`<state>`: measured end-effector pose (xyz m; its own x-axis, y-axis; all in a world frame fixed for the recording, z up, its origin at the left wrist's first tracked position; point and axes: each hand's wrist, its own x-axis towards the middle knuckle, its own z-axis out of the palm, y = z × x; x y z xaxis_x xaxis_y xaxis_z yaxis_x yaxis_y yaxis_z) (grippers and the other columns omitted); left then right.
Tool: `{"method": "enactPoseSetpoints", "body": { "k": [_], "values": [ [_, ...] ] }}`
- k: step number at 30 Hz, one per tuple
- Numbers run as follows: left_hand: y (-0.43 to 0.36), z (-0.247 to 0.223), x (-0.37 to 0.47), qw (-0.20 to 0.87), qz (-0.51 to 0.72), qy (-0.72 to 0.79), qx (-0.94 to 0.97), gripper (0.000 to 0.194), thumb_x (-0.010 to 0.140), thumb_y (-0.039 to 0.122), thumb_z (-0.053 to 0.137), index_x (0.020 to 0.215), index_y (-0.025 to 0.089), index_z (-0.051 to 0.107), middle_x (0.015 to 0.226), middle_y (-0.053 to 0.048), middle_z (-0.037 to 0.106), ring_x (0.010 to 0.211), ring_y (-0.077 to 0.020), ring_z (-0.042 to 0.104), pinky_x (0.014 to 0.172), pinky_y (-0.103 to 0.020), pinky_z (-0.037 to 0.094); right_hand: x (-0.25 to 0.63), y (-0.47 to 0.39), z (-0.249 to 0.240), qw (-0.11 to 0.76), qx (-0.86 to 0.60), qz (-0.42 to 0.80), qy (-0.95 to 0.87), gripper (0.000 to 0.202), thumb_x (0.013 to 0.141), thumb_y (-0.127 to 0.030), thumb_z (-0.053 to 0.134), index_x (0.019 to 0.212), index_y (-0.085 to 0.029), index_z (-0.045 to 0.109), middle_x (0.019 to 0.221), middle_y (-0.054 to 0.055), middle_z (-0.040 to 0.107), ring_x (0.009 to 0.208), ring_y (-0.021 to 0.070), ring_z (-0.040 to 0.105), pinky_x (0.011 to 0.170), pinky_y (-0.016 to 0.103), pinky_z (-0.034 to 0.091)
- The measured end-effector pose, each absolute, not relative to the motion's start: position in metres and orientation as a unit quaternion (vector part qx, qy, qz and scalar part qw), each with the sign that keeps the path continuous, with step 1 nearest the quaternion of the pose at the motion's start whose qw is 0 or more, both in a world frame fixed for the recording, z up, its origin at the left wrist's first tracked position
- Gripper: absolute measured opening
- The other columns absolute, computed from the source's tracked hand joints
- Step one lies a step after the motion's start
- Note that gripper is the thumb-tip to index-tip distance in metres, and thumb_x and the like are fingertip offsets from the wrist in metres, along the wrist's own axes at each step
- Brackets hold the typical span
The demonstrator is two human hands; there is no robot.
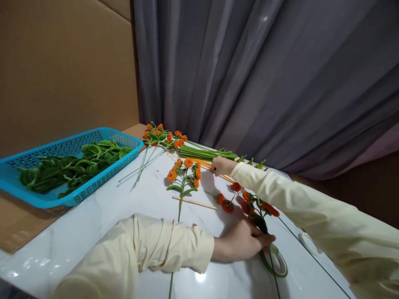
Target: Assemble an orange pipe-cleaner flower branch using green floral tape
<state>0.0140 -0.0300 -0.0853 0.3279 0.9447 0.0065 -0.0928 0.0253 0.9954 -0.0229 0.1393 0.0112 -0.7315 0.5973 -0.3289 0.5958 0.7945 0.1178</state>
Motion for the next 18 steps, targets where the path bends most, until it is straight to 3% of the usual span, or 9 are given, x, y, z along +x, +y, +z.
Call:
{"method": "enactPoseSetpoints", "body": {
  "k": [3,6,9,12,16,18],
  "values": [
    [-0.030,-0.087,0.014,0.601,0.440,0.373,0.553,0.031,0.078,0.033,0.060,0.057,0.012,0.067,0.058,0.000,0.059,0.063,-0.0143,0.053,0.063,-0.024,0.040,-0.013,0.132,0.034,0.094,0.369,0.001,0.924,0.013,0.081,-0.023,0.068,0.086,-0.011,0.070,0.084,0.007,0.071,0.080,0.0208,0.066,0.071,0.028,0.052],
    [-0.029,-0.089,0.014,0.600,0.436,0.375,0.556,0.033,0.079,0.036,0.060,0.056,0.013,0.066,0.055,0.001,0.055,0.061,-0.0137,0.051,0.061,-0.023,0.039,0.006,0.114,0.068,-0.030,0.404,-0.016,0.914,0.018,0.082,-0.028,0.064,0.085,-0.012,0.071,0.079,0.007,0.072,0.079,0.0216,0.068,0.066,0.026,0.051],
    [-0.029,-0.090,0.014,0.599,0.416,0.396,0.559,0.035,0.080,0.040,0.059,0.058,0.013,0.068,0.052,0.002,0.053,0.058,-0.0134,0.049,0.058,-0.024,0.038,0.035,0.079,0.103,-0.288,0.430,-0.247,0.819,0.015,0.064,-0.022,0.077,0.071,-0.015,0.066,0.072,0.005,0.072,0.072,0.0204,0.068,0.061,0.026,0.052],
    [-0.029,-0.088,0.014,0.594,0.403,0.406,0.565,0.035,0.081,0.039,0.058,0.060,0.013,0.069,0.052,0.001,0.054,0.058,-0.0132,0.049,0.059,-0.024,0.038,0.075,0.032,0.123,-0.423,0.394,-0.367,0.729,0.022,0.057,-0.021,0.080,0.073,-0.020,0.065,0.076,0.001,0.070,0.077,0.0168,0.068,0.067,0.024,0.054],
    [-0.030,-0.088,0.013,0.587,0.394,0.415,0.573,0.036,0.081,0.043,0.058,0.066,0.013,0.072,0.059,-0.001,0.060,0.061,-0.0141,0.052,0.060,-0.024,0.039,0.135,-0.012,0.104,-0.471,0.442,-0.408,0.645,0.026,0.063,-0.034,0.079,0.086,-0.030,0.066,0.097,0.003,0.068,0.070,0.0154,0.065,0.056,0.023,0.055],
    [-0.031,-0.089,0.012,0.581,0.392,0.419,0.577,0.039,0.079,0.049,0.059,0.068,0.014,0.073,0.059,-0.001,0.061,0.061,-0.0143,0.051,0.059,-0.024,0.038,0.160,-0.020,0.079,-0.459,0.484,-0.434,0.605,0.028,0.065,-0.041,0.076,0.090,-0.033,0.065,0.090,0.003,0.067,0.064,0.0166,0.062,0.047,0.023,0.052]
  ]
}}
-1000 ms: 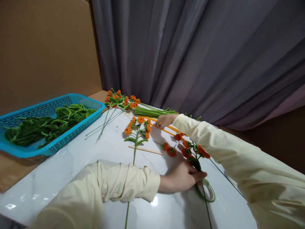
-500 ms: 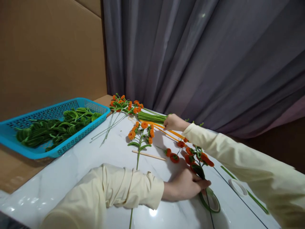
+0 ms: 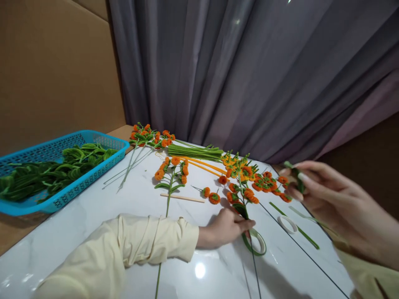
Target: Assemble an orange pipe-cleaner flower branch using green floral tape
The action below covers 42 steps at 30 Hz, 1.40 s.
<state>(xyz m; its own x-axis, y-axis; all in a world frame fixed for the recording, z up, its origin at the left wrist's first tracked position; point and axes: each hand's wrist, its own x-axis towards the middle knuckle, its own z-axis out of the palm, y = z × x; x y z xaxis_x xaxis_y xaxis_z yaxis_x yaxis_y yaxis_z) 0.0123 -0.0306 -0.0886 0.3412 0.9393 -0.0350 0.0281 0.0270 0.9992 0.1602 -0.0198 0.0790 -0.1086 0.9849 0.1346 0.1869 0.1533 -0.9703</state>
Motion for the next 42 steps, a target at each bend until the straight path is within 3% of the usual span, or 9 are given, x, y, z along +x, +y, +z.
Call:
{"method": "enactPoseSetpoints", "body": {
  "k": [5,11,14,17,21,24,30,34,42],
  "values": [
    [-0.032,-0.089,0.009,0.570,0.387,0.426,0.587,0.047,0.076,0.057,0.059,0.065,0.013,0.072,0.049,0.001,0.052,0.051,-0.0118,0.043,0.051,-0.024,0.031,0.198,-0.018,0.017,0.373,-0.562,0.436,-0.595,0.045,0.054,-0.040,0.081,0.093,-0.026,0.065,0.094,0.007,0.065,0.075,0.0237,0.062,0.055,0.029,0.053],
    [-0.033,-0.082,0.006,0.572,0.379,0.415,0.597,0.050,0.078,0.057,0.057,0.061,0.012,0.067,0.045,0.004,0.040,0.046,-0.0090,0.034,0.047,-0.023,0.026,0.212,-0.013,-0.006,0.320,-0.543,0.346,-0.694,0.024,0.076,-0.039,0.060,0.086,-0.019,0.070,0.091,0.009,0.068,0.065,0.0188,0.059,0.057,0.030,0.048],
    [-0.034,-0.078,0.006,0.572,0.377,0.410,0.602,0.048,0.079,0.055,0.056,0.059,0.012,0.066,0.046,0.004,0.039,0.047,-0.0093,0.035,0.048,-0.023,0.027,0.214,-0.013,-0.008,0.291,-0.476,0.274,-0.783,0.023,0.078,-0.034,0.056,0.084,-0.020,0.074,0.096,0.010,0.067,0.085,0.0234,0.063,0.072,0.031,0.050],
    [-0.034,-0.075,0.007,0.568,0.379,0.410,0.605,0.047,0.080,0.053,0.057,0.054,0.013,0.060,0.048,0.003,0.042,0.049,-0.0093,0.035,0.049,-0.023,0.027,0.214,-0.013,-0.017,0.250,-0.452,0.218,-0.828,0.032,0.082,-0.021,0.046,0.103,-0.020,0.070,0.097,0.010,0.068,0.088,0.0213,0.064,0.079,0.032,0.049],
    [-0.033,-0.072,0.008,0.567,0.373,0.408,0.611,0.048,0.079,0.053,0.057,0.051,0.014,0.056,0.048,0.004,0.039,0.049,-0.0093,0.033,0.049,-0.023,0.025,0.214,-0.015,-0.032,0.200,-0.465,0.181,-0.843,0.045,0.079,-0.004,0.038,0.121,-0.015,0.052,0.089,0.009,0.069,0.068,0.0169,0.061,0.068,0.028,0.047],
    [-0.034,-0.070,0.008,0.566,0.369,0.410,0.613,0.048,0.079,0.052,0.058,0.049,0.015,0.053,0.048,0.004,0.037,0.049,-0.0092,0.031,0.050,-0.024,0.024,0.211,-0.018,-0.038,0.200,-0.472,0.150,-0.845,0.038,0.079,-0.001,0.040,0.111,-0.018,0.050,0.090,0.007,0.068,0.067,0.0160,0.060,0.064,0.026,0.045],
    [-0.035,-0.071,0.008,0.563,0.361,0.417,0.616,0.045,0.080,0.049,0.058,0.051,0.014,0.055,0.050,0.003,0.042,0.051,-0.0097,0.034,0.051,-0.024,0.026,0.206,-0.020,-0.040,0.240,-0.418,0.098,-0.871,0.024,0.082,-0.003,0.046,0.088,-0.020,0.063,0.088,0.007,0.068,0.079,0.0198,0.064,0.069,0.027,0.047],
    [-0.034,-0.071,0.008,0.559,0.354,0.424,0.619,0.045,0.079,0.049,0.057,0.053,0.013,0.059,0.050,0.002,0.044,0.053,-0.0102,0.036,0.053,-0.024,0.027,0.204,-0.016,-0.045,0.271,-0.384,0.099,-0.877,0.030,0.085,-0.004,0.043,0.093,-0.019,0.068,0.095,0.010,0.068,0.082,0.0204,0.066,0.072,0.029,0.050],
    [-0.032,-0.074,0.007,0.544,0.343,0.429,0.634,0.044,0.077,0.050,0.058,0.055,0.013,0.062,0.052,0.000,0.052,0.053,-0.0114,0.040,0.051,-0.024,0.030,0.195,-0.015,-0.049,0.312,-0.375,0.173,-0.855,0.027,0.084,-0.008,0.050,0.095,-0.019,0.072,0.091,0.010,0.071,0.079,0.0215,0.067,0.072,0.033,0.052]
  ]
}}
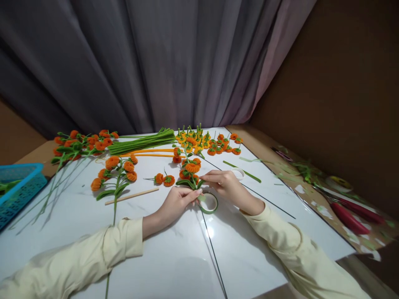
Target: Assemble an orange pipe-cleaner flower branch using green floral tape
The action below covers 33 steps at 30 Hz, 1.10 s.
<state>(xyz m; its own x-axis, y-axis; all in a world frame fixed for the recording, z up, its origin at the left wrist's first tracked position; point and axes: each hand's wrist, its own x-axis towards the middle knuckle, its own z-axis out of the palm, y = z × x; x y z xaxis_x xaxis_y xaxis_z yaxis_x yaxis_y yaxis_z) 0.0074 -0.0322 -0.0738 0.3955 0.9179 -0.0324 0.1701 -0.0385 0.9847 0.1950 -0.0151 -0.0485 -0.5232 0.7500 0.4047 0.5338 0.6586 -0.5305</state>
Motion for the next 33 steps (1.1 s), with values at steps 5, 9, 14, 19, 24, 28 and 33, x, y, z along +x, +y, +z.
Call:
{"method": "enactPoseSetpoints", "body": {
  "k": [5,9,14,19,24,28,33],
  "values": [
    [-0.032,-0.076,0.007,0.545,0.345,0.430,0.631,0.043,0.078,0.050,0.059,0.056,0.013,0.062,0.053,0.000,0.053,0.054,-0.0109,0.040,0.051,-0.023,0.030,0.198,-0.014,-0.046,0.350,-0.442,0.330,-0.757,0.027,0.079,-0.015,0.060,0.106,-0.018,0.064,0.105,0.010,0.068,0.084,0.0206,0.067,0.076,0.034,0.054],
    [-0.033,-0.075,0.007,0.550,0.347,0.430,0.626,0.043,0.078,0.051,0.060,0.056,0.013,0.062,0.053,0.000,0.053,0.053,-0.0108,0.040,0.050,-0.022,0.030,0.208,-0.012,-0.042,0.306,-0.471,0.504,-0.656,0.038,0.070,-0.027,0.073,0.103,-0.017,0.057,0.109,0.012,0.064,0.087,0.0197,0.066,0.075,0.032,0.054],
    [-0.033,-0.073,0.007,0.557,0.347,0.426,0.624,0.044,0.076,0.052,0.060,0.055,0.013,0.062,0.051,0.001,0.052,0.051,-0.0098,0.037,0.048,-0.022,0.029,0.204,-0.014,-0.041,0.330,-0.408,0.565,-0.637,0.041,0.072,-0.030,0.071,0.110,-0.018,0.059,0.084,0.003,0.068,0.077,0.0152,0.064,0.072,0.029,0.052],
    [-0.032,-0.074,0.007,0.558,0.344,0.425,0.624,0.046,0.076,0.054,0.060,0.059,0.012,0.065,0.052,0.000,0.053,0.051,-0.0098,0.037,0.048,-0.023,0.029,0.199,-0.015,-0.042,0.351,-0.432,0.531,-0.639,0.021,0.071,-0.031,0.069,0.086,-0.016,0.071,0.067,0.001,0.067,0.057,0.0134,0.058,0.062,0.029,0.051],
    [-0.031,-0.072,0.008,0.555,0.344,0.426,0.626,0.047,0.073,0.056,0.061,0.053,0.013,0.063,0.049,0.001,0.050,0.050,-0.0096,0.036,0.047,-0.023,0.027,0.195,-0.015,-0.046,0.357,-0.431,0.566,-0.605,0.020,0.069,-0.031,0.070,0.082,-0.016,0.071,0.065,0.001,0.067,0.053,0.0123,0.056,0.060,0.029,0.050],
    [-0.032,-0.069,0.008,0.558,0.342,0.429,0.623,0.045,0.072,0.054,0.063,0.051,0.014,0.061,0.051,0.001,0.052,0.051,-0.0098,0.036,0.048,-0.023,0.027,0.194,-0.016,-0.047,0.359,-0.410,0.614,-0.572,0.027,0.070,-0.029,0.071,0.093,-0.017,0.063,0.065,-0.002,0.064,0.056,0.0116,0.058,0.062,0.028,0.050],
    [-0.032,-0.069,0.008,0.568,0.346,0.433,0.609,0.044,0.073,0.052,0.063,0.051,0.014,0.059,0.048,0.003,0.046,0.051,-0.0093,0.033,0.049,-0.023,0.026,0.199,-0.019,-0.042,0.304,-0.373,0.676,-0.558,0.039,0.063,-0.026,0.079,0.094,-0.017,0.057,0.088,0.003,0.065,0.083,0.0146,0.063,0.077,0.028,0.048]
  ]
}}
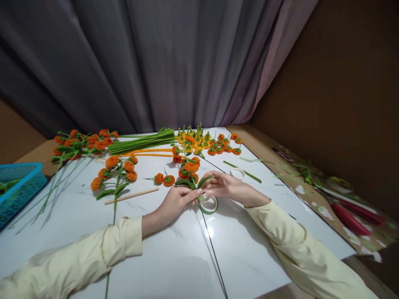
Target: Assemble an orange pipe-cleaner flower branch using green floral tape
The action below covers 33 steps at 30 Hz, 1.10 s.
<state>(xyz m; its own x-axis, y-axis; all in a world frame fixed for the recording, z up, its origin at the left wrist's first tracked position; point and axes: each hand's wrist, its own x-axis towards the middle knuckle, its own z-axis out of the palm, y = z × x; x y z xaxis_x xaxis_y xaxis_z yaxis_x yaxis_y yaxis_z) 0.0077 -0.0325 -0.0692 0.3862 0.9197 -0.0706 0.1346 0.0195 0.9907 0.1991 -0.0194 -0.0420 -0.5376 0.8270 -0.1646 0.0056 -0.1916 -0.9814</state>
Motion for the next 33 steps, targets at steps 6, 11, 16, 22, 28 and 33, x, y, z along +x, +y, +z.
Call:
{"method": "enactPoseSetpoints", "body": {
  "k": [6,11,16,22,28,33],
  "values": [
    [-0.031,-0.072,0.007,0.577,0.358,0.431,0.594,0.041,0.072,0.050,0.063,0.057,0.012,0.063,0.052,0.001,0.050,0.053,-0.0097,0.035,0.049,-0.023,0.026,0.187,-0.026,-0.049,0.297,-0.412,0.634,-0.584,0.040,0.054,-0.034,0.085,0.072,-0.017,0.054,0.075,-0.001,0.061,0.072,0.0147,0.059,0.070,0.028,0.045],
    [-0.033,-0.069,0.007,0.579,0.365,0.426,0.592,0.040,0.072,0.049,0.064,0.056,0.012,0.063,0.052,0.001,0.051,0.053,-0.0093,0.035,0.049,-0.022,0.026,0.186,-0.029,-0.048,0.300,-0.393,0.603,-0.627,0.038,0.060,-0.039,0.081,0.062,-0.017,0.051,0.070,-0.002,0.057,0.068,0.0130,0.056,0.065,0.026,0.043],
    [-0.034,-0.068,0.007,0.586,0.362,0.424,0.588,0.040,0.072,0.048,0.063,0.055,0.012,0.063,0.053,0.000,0.054,0.053,-0.0100,0.038,0.049,-0.023,0.028,0.188,-0.028,-0.045,0.286,-0.375,0.626,-0.621,0.038,0.063,-0.042,0.079,0.062,-0.017,0.051,0.071,0.001,0.062,0.073,0.0161,0.059,0.068,0.027,0.043],
    [-0.033,-0.068,0.007,0.585,0.367,0.429,0.582,0.040,0.072,0.046,0.063,0.051,0.013,0.059,0.050,0.001,0.050,0.052,-0.0099,0.038,0.051,-0.024,0.028,0.186,-0.028,-0.048,0.277,-0.400,0.634,-0.601,0.046,0.061,-0.048,0.079,0.066,-0.018,0.045,0.056,-0.005,0.052,0.048,0.0070,0.042,0.046,0.021,0.031],
    [-0.034,-0.065,0.006,0.579,0.359,0.434,0.590,0.038,0.073,0.044,0.063,0.050,0.014,0.060,0.042,0.005,0.038,0.046,-0.0087,0.030,0.048,-0.025,0.023,0.186,-0.027,-0.044,0.351,-0.430,0.614,-0.561,0.052,0.072,-0.045,0.073,0.109,-0.020,0.046,0.065,-0.005,0.061,0.060,0.0107,0.055,0.057,0.023,0.042],
    [-0.033,-0.065,0.004,0.584,0.345,0.425,0.599,0.039,0.074,0.046,0.062,0.051,0.014,0.061,0.042,0.006,0.036,0.044,-0.0082,0.028,0.046,-0.025,0.021,0.183,-0.021,-0.052,0.383,-0.405,0.581,-0.593,0.028,0.072,-0.039,0.073,0.084,-0.016,0.063,0.066,-0.001,0.062,0.061,0.0121,0.058,0.063,0.027,0.047]
  ]
}}
